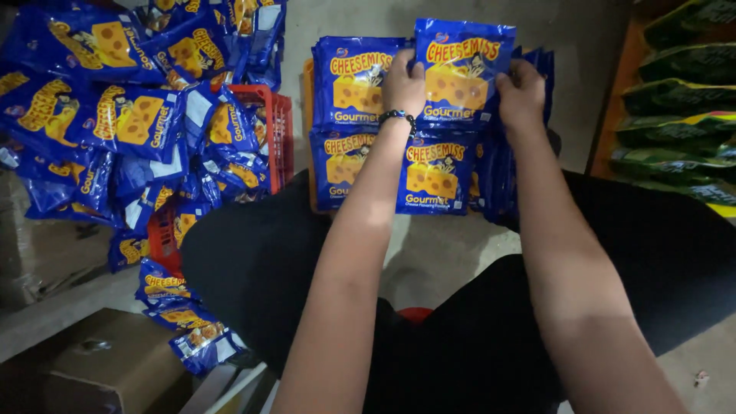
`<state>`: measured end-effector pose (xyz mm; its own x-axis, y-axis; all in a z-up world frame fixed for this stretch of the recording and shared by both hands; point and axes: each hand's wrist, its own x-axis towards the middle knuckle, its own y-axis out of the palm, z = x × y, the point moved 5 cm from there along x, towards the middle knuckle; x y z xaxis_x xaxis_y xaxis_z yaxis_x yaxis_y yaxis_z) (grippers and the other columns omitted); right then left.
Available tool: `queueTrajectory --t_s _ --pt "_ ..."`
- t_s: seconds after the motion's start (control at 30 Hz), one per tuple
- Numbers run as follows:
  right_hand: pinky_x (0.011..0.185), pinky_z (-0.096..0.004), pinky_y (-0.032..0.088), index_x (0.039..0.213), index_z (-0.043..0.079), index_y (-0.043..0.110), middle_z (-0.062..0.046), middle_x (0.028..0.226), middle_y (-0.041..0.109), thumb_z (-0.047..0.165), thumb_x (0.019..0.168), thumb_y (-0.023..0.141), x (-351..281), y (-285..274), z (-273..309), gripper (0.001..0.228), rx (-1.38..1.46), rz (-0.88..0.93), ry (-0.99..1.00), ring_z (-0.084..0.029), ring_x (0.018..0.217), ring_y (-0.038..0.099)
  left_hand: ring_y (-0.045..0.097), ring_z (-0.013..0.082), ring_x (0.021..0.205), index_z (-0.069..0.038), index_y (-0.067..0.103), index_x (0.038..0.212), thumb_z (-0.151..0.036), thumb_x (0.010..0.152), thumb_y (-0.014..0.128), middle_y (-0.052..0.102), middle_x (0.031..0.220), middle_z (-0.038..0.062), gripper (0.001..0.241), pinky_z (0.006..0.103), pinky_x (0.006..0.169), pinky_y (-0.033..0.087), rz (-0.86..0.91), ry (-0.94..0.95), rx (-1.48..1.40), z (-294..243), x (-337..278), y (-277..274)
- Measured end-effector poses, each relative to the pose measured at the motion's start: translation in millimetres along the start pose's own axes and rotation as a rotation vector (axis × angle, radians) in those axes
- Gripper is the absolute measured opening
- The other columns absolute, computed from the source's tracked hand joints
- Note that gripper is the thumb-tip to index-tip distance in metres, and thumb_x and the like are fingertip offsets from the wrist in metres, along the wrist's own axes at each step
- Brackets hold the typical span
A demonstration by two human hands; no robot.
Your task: Organizing and stacking snack bags from a crate onto a floor pile.
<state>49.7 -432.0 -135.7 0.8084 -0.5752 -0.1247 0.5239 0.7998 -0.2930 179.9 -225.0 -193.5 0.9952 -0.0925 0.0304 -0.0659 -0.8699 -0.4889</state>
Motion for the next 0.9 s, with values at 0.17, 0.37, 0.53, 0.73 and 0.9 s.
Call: queueTrajectory --t_s 0.17,0.37,0.53,0.73,0.9 --pt "0.089 -0.032 0.055 0.121 0.001 0.069 -0.012 0.113 0.075 0.008 0.097 0.068 6 5 -15 0.025 -0.14 -0.077 0.023 -0.02 0.102 0.071 0.072 0.0337 0.105 -0.013 0.066 0.119 -0.025 0.094 0.064 0.075 0.113 0.014 0.029 0.0428 0.088 0.057 0.019 -0.129 0.001 -1 -4 2" --pt "0.089 -0.034 0.055 0.123 0.005 0.068 -0.012 0.114 0.075 0.01 0.097 0.07 9 9 -32 0.027 -0.257 -0.164 0.059 -0.022 0.103 0.072 0.07 0.0377 0.107 -0.013 0.064 0.122 -0.024 0.097 0.06 0.074 0.113 0.017 0.028 0.0467 0.089 0.055 0.07 -0.27 0.081 -13 -9 0" --pt "0.088 -0.037 0.056 0.124 0.006 0.066 -0.012 0.113 0.075 0.01 0.096 0.071 10 15 -30 0.029 -0.367 -0.194 0.013 -0.026 0.102 0.073 0.069 0.0399 0.104 -0.014 0.064 0.121 -0.023 0.096 0.059 0.074 0.111 0.017 0.028 0.049 0.086 0.054 0.055 -0.29 0.119 -13 -9 1" --pt "0.091 -0.041 0.055 0.146 0.007 0.046 -0.018 0.123 0.069 0.001 0.096 0.065 0 23 -16 0.054 -0.353 -0.183 -0.05 -0.031 0.109 0.071 0.065 0.0381 0.117 -0.014 0.057 0.132 -0.025 0.095 0.06 0.069 0.128 0.015 0.039 0.0487 0.092 0.055 0.013 -0.209 0.222 -47 -24 -19" --pt "0.101 -0.042 0.055 0.161 0.008 0.034 -0.023 0.146 0.052 -0.001 0.105 0.057 -9 39 22 0.062 -0.434 -0.127 -0.224 -0.038 0.122 0.065 0.027 0.0367 0.154 -0.007 0.027 0.159 -0.038 0.103 0.053 0.025 0.166 0.018 0.069 0.0523 0.121 0.032 0.11 0.272 0.575 -70 -35 -4"
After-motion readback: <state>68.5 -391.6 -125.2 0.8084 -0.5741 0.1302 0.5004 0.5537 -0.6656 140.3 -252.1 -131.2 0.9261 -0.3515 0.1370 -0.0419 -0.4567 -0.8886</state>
